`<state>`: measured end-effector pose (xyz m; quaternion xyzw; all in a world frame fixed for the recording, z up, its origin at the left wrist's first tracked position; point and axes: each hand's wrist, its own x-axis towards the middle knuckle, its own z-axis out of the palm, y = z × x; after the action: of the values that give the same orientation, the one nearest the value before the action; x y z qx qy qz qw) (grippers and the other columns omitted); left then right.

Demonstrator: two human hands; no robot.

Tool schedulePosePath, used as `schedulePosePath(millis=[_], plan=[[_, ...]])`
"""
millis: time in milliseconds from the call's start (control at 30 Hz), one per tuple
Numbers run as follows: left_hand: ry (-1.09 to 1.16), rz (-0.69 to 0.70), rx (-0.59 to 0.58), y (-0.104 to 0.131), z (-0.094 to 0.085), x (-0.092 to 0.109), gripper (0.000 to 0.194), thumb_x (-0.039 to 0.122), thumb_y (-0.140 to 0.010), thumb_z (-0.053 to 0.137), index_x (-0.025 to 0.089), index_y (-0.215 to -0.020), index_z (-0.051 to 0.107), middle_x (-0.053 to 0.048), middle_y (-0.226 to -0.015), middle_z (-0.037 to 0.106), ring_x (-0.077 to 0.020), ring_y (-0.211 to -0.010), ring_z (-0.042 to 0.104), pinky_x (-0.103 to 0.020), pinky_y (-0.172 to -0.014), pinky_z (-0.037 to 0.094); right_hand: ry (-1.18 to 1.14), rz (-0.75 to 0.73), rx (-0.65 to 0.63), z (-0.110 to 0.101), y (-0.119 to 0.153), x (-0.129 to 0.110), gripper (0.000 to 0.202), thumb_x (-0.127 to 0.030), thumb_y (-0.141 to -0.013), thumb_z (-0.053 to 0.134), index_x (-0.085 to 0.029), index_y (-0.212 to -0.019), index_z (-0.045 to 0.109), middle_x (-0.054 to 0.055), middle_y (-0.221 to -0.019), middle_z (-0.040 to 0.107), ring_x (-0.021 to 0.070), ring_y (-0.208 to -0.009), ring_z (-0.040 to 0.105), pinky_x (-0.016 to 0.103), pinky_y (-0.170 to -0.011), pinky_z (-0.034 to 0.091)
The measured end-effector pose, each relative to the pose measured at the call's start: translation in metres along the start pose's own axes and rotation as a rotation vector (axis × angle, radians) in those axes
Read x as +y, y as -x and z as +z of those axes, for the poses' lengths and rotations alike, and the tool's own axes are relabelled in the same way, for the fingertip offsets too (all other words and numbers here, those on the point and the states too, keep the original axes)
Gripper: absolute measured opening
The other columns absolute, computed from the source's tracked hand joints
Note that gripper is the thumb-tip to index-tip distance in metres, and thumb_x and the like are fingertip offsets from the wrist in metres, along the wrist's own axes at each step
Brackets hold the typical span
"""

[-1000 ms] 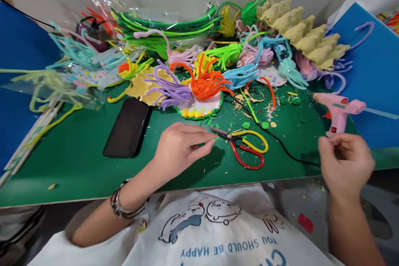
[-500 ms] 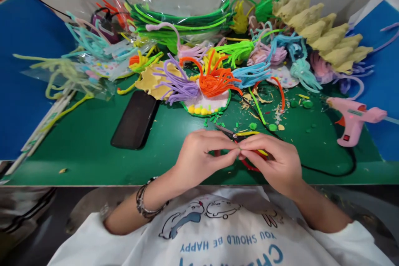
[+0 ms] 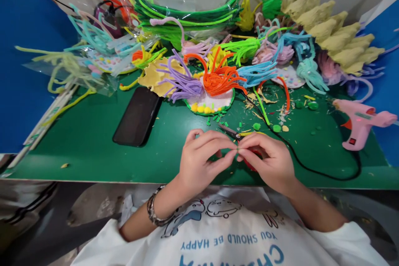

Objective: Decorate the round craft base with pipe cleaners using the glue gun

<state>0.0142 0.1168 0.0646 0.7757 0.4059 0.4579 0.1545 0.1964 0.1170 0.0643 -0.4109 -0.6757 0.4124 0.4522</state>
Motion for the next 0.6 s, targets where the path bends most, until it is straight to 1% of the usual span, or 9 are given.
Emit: schedulePosePath(millis=[133,267,333,433,467,500,533,567,600], plan=[[-0.021,-0.010,-0.011,0.002,-0.001,-0.001,0.007,0.021,-0.089,0.070,0.023,-0.083,0.068,0.007,-0.084,0.077,-0.0072,-0.055,0.062,-0.032,-0.074,0.040,-0.057,0.051,-0.022,0.001,0.002,0.002,0.012,-0.025,-0.090,0.064,-0.021,-0.078,0.066,0.000,-0.070,0.070,0.0116,-0.060,0.066,0.022,-0.055,0.053],[-0.035,0.013,-0.027,0.000,-0.003,0.000,0.008,0.018,-0.088,0.068,0.023,-0.082,0.066,0.007,-0.084,0.076,-0.0076,-0.056,0.062,-0.032,-0.075,0.039,-0.029,0.042,-0.035,0.003,-0.001,0.001,0.012,-0.024,-0.089,0.065,-0.021,-0.078,0.066,-0.001,-0.069,0.070,0.0112,-0.061,0.065,0.022,-0.055,0.052],[-0.010,0.006,-0.059,-0.002,-0.004,-0.001,0.009,0.016,-0.087,0.066,0.023,-0.081,0.066,0.007,-0.083,0.076,-0.0073,-0.056,0.061,-0.031,-0.074,0.040,0.004,0.021,-0.044,0.003,-0.003,0.001,0.011,-0.023,-0.089,0.065,-0.021,-0.079,0.067,-0.001,-0.070,0.070,0.0106,-0.061,0.065,0.021,-0.056,0.052],[-0.007,-0.028,-0.074,-0.003,-0.004,-0.005,0.011,0.014,-0.085,0.064,0.022,-0.078,0.065,0.006,-0.082,0.075,-0.0070,-0.054,0.059,-0.030,-0.072,0.041,0.108,0.013,-0.022,-0.008,0.002,0.003,0.007,-0.023,-0.087,0.065,-0.022,-0.081,0.069,0.000,-0.074,0.070,0.0114,-0.064,0.066,0.022,-0.059,0.052],[-0.025,-0.046,-0.058,-0.003,-0.004,-0.007,0.012,0.013,-0.085,0.064,0.022,-0.077,0.064,0.006,-0.080,0.075,-0.0072,-0.053,0.059,-0.030,-0.071,0.042,0.166,0.023,0.023,-0.016,0.007,0.005,0.006,-0.023,-0.086,0.066,-0.023,-0.081,0.069,0.000,-0.075,0.070,0.0122,-0.065,0.066,0.024,-0.059,0.052],[-0.047,-0.068,-0.033,-0.002,-0.004,-0.010,0.012,0.013,-0.084,0.063,0.022,-0.076,0.063,0.006,-0.078,0.075,-0.0074,-0.052,0.058,-0.029,-0.071,0.042,0.237,0.051,0.095,-0.026,0.014,0.007,0.006,-0.023,-0.086,0.066,-0.023,-0.081,0.069,0.000,-0.074,0.069,0.0125,-0.063,0.064,0.025,-0.058,0.051],[-0.066,-0.096,-0.006,-0.002,-0.004,-0.012,0.013,0.013,-0.084,0.062,0.021,-0.075,0.063,0.006,-0.076,0.074,-0.0074,-0.052,0.057,-0.028,-0.069,0.043,0.324,0.075,0.229,-0.037,0.022,0.011,0.008,-0.023,-0.085,0.067,-0.023,-0.077,0.067,-0.001,-0.070,0.065,0.0123,-0.058,0.059,0.026,-0.055,0.047],[-0.073,-0.129,0.017,-0.001,-0.004,-0.015,0.013,0.012,-0.084,0.062,0.021,-0.075,0.062,0.006,-0.074,0.073,-0.0072,-0.052,0.057,-0.027,-0.067,0.043,0.424,0.080,0.420,-0.051,0.031,0.016,0.010,-0.024,-0.083,0.068,-0.022,-0.074,0.064,-0.001,-0.067,0.062,0.0127,-0.055,0.055,0.028,-0.053,0.043],[-0.068,-0.160,0.039,-0.001,-0.004,-0.017,0.013,0.012,-0.084,0.061,0.021,-0.074,0.062,0.006,-0.072,0.072,-0.0070,-0.051,0.056,-0.026,-0.065,0.044,0.556,0.096,0.669,-0.065,0.039,0.022,0.011,-0.026,-0.080,0.069,-0.022,-0.073,0.061,0.000,-0.066,0.058,0.0142,-0.057,0.052,0.031,-0.054,0.041]])
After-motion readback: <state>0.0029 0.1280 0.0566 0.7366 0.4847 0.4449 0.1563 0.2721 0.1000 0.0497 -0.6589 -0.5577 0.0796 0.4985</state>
